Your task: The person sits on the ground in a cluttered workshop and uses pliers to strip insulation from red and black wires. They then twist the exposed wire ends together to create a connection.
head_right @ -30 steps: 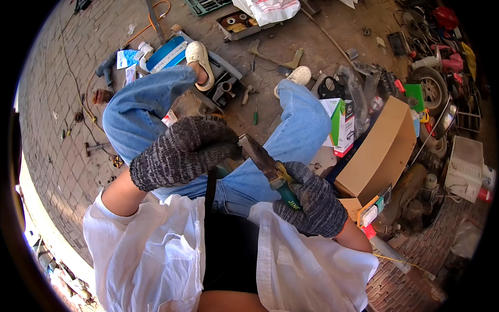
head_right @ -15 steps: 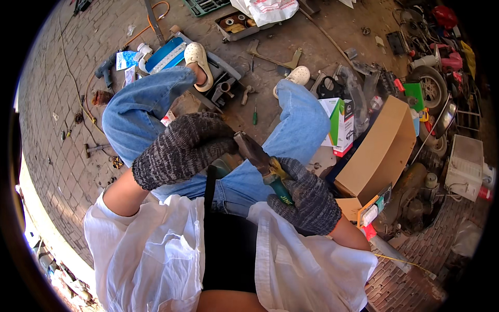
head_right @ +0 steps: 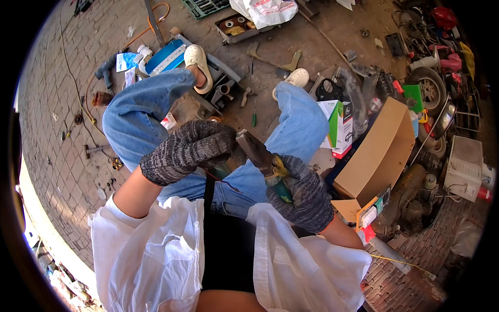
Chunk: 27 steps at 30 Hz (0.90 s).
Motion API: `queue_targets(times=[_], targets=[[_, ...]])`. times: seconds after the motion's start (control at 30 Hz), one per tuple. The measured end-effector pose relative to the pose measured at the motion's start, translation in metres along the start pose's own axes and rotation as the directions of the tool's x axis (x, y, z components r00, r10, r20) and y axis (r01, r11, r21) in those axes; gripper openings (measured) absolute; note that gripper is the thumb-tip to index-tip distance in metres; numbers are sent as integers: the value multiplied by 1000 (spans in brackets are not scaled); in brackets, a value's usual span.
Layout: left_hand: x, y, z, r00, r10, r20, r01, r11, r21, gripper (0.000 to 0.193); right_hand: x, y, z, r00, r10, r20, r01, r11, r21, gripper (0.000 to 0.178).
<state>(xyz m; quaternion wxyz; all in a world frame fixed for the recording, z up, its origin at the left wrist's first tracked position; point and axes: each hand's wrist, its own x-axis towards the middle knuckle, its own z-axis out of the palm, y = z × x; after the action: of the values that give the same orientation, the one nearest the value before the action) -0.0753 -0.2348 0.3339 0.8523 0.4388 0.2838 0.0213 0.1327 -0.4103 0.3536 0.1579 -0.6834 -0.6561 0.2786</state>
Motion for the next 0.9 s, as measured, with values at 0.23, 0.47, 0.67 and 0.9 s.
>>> queue_targets(times=[0.23,0.47,0.67,0.9], targets=[[24,-34,1,889,456,35,-447,848,284,39,-12,-4,21,933,299,200,-346,601,720,42],[27,-25,25,726,675,-132,-611,721,326,38,-10,-12,20,983,151,104,-182,744,643,45],[15,-7,27,677,734,47,-653,571,498,39,-12,-16,24,969,158,189,-247,631,736,45],[7,0,27,582,798,155,-654,346,672,35,-12,-19,17,989,56,134,-126,790,601,38]])
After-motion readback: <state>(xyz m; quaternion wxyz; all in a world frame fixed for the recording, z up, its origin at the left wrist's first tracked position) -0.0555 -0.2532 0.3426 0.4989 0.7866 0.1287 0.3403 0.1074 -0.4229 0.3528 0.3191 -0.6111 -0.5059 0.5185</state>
